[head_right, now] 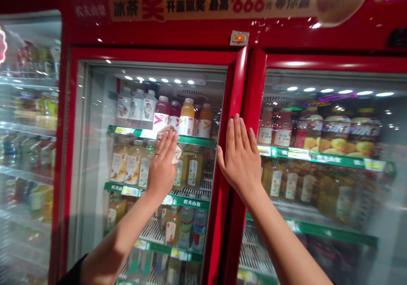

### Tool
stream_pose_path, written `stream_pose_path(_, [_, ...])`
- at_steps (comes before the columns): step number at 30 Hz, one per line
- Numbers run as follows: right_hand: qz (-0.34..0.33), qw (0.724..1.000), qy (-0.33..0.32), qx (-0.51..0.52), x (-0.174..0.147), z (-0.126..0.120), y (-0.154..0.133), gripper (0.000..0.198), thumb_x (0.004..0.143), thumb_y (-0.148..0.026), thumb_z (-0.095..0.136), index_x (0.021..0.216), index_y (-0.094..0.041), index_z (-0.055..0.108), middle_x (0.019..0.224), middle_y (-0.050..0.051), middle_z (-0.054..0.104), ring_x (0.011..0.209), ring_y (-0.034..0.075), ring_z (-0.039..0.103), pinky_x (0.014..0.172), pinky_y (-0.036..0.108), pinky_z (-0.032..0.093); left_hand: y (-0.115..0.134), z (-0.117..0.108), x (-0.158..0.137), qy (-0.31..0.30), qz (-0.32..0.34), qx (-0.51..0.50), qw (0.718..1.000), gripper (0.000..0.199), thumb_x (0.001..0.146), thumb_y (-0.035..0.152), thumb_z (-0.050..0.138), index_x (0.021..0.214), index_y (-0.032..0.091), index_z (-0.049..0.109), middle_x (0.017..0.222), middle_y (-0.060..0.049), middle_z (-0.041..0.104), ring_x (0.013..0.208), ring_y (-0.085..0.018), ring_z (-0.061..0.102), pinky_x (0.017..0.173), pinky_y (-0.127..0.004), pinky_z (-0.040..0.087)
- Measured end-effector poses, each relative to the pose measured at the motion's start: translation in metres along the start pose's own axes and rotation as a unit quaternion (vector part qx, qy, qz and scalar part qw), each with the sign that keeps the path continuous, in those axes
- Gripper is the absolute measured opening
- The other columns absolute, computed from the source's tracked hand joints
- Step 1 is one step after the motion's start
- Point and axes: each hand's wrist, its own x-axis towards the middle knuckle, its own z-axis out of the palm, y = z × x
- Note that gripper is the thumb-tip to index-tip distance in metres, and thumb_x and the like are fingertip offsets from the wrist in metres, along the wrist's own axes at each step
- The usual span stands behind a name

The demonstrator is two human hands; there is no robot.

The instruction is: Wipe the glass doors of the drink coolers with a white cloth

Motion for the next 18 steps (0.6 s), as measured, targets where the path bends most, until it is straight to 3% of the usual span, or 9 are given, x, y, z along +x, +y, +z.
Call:
stream_pose_path(3, [0.023, 0.999, 0.019, -0.014, -0.002, 0.004, -0.004, 0.090, 0.113, -0.044, 0.043, 0.180, -0.011, -0.007, 0.188, 0.022, 0.014, 0.174, 0.038, 0.022, 0.139, 0.065, 0.028, 0.018, 0.011, 0.021, -0.027, 0.079, -0.013, 0.996, 0.106, 0.097, -0.009, 0.038, 0.177, 0.030, -0.018, 0.181, -0.006, 0.038, 0.171, -0.025, 0.031, 0.140, -0.056, 0.041])
stream_pose_path(6, [0.028, 0.999, 0.015, -0.017, -0.002, 0.005, -0.005, 0.088, 0.112, -0.041, 0.042, 0.180, -0.011, -0.006, 0.187, 0.022, 0.021, 0.174, 0.038, 0.023, 0.139, 0.066, 0.028, 0.009, 0.011, 0.046, -0.050, 0.112, -0.014, 0.992, 0.107, 0.094, -0.011, 0.038, 0.178, 0.032, -0.013, 0.182, -0.004, 0.038, 0.170, -0.026, 0.034, 0.140, -0.055, 0.041])
stream_pose_path(11, [0.041, 0.999, 0.008, -0.004, -0.001, 0.005, -0.006, 0.089, 0.109, -0.034, 0.041, 0.180, -0.012, -0.007, 0.187, 0.019, 0.024, 0.174, 0.036, 0.024, 0.140, 0.064, 0.027, -0.018, 0.001, 0.036, 0.021, 0.019, -0.035, 0.999, 0.108, 0.094, -0.011, 0.041, 0.180, 0.042, 0.003, 0.185, 0.001, 0.031, 0.171, -0.027, 0.031, 0.142, -0.057, 0.036])
stream_pose_path(14, [0.044, 0.999, 0.008, 0.002, 0.000, 0.006, -0.007, 0.088, 0.107, -0.032, 0.041, 0.180, -0.009, -0.003, 0.186, 0.020, 0.025, 0.173, 0.036, 0.025, 0.140, 0.064, 0.026, -0.001, 0.005, 0.015, 0.016, -0.001, -0.041, 0.999, 0.106, 0.095, -0.011, 0.039, 0.180, 0.039, 0.002, 0.185, 0.000, 0.031, 0.172, -0.025, 0.027, 0.141, -0.057, 0.037])
stream_pose_path(18, [0.044, 0.999, 0.006, 0.017, 0.000, 0.008, -0.006, 0.088, 0.106, -0.032, 0.042, 0.181, -0.009, 0.000, 0.186, 0.020, 0.025, 0.173, 0.037, 0.025, 0.140, 0.065, 0.025, 0.036, 0.022, 0.023, -0.047, 0.103, -0.027, 0.993, 0.099, 0.097, -0.007, 0.038, 0.181, 0.026, -0.002, 0.182, -0.007, 0.038, 0.172, -0.025, 0.028, 0.142, -0.054, 0.035])
